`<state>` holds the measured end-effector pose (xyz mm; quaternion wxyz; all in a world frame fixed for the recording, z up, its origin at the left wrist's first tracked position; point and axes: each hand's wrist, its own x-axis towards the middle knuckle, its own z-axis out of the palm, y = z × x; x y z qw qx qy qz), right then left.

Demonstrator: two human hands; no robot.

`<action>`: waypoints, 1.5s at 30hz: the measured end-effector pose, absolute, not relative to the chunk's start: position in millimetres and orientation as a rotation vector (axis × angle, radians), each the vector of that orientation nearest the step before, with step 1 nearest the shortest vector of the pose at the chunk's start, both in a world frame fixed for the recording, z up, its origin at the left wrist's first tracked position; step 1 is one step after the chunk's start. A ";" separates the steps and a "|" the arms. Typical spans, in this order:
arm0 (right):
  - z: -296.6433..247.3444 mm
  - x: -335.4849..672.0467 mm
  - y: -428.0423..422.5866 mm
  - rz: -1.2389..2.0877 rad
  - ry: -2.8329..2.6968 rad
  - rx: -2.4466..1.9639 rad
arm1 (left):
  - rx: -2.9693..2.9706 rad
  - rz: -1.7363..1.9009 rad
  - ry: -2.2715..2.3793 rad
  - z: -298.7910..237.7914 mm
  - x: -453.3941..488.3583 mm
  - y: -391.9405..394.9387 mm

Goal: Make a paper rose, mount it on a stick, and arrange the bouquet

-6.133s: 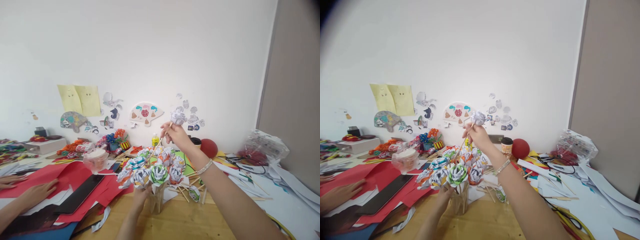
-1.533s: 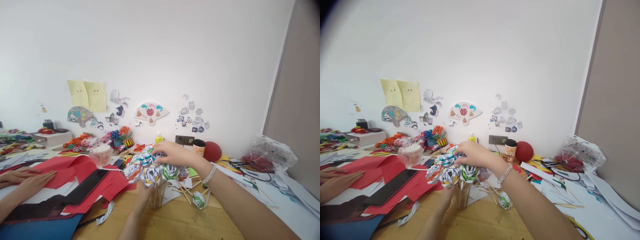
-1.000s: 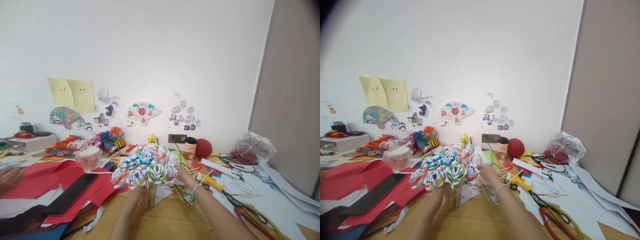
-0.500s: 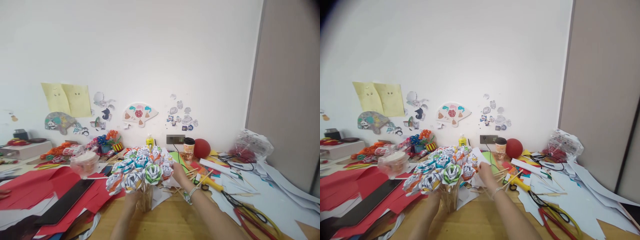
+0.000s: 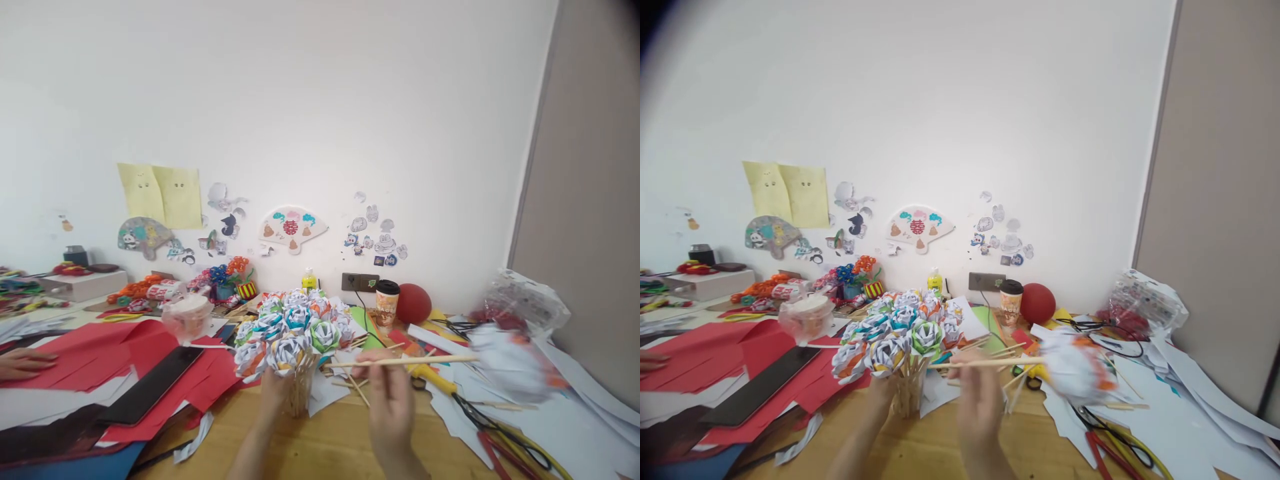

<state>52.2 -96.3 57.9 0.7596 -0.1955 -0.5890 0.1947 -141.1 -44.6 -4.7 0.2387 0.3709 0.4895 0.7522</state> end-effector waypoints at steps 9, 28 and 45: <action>11.7 -5.0 -57.3 0.088 -1.815 -0.613 | 1.132 2.017 1.326 1.1 -137.2 -50.8; 18.2 0.0 -53.3 0.035 -1.726 -0.623 | 1.108 2.059 1.203 -11.5 -141.0 -42.1; 33.2 2.2 -48.4 0.138 -1.950 -0.619 | 1.011 2.052 1.195 4.9 -131.4 -55.7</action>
